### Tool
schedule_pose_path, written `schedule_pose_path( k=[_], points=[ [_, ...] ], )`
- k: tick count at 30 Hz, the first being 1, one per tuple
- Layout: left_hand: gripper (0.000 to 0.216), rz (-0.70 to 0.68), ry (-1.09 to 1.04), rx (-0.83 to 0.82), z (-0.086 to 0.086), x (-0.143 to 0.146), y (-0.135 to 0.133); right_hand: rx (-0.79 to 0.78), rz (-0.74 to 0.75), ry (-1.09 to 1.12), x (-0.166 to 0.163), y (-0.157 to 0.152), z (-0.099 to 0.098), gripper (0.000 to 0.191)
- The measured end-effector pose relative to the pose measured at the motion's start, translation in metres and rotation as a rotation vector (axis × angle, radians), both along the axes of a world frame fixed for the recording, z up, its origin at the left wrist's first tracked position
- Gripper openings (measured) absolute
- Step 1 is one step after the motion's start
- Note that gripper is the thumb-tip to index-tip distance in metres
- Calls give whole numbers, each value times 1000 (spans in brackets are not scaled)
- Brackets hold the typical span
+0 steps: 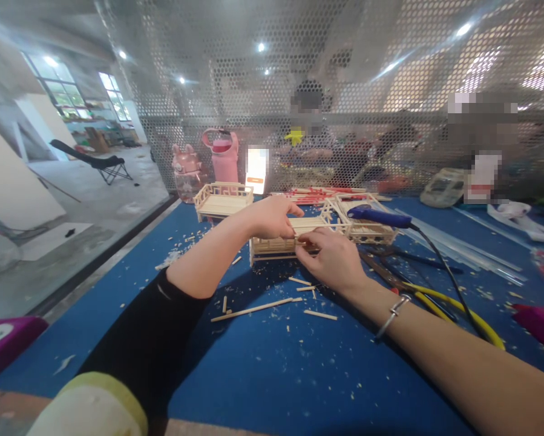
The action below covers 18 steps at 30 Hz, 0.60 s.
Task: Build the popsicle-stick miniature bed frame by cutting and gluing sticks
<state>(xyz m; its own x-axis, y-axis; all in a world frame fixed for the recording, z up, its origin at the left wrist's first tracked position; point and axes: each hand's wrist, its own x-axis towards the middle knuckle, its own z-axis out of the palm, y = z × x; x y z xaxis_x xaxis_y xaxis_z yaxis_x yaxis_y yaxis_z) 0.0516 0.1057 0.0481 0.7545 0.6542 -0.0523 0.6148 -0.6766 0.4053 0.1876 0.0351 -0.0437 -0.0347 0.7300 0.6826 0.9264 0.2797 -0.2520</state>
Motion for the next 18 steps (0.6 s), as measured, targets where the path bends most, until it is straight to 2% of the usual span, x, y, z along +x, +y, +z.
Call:
schedule_pose_path(
  k=[3,10,18],
  points=[
    [70,8,12,19,1,1,-2,-60,-42,21,-3,1,1,20],
    [68,21,29,71,1,2,-3,-76,-12,65,-4,1,1,21],
    [71,-8,-12,2,0,0,-1,-40,66,172,-5,1,1,18]
  ],
)
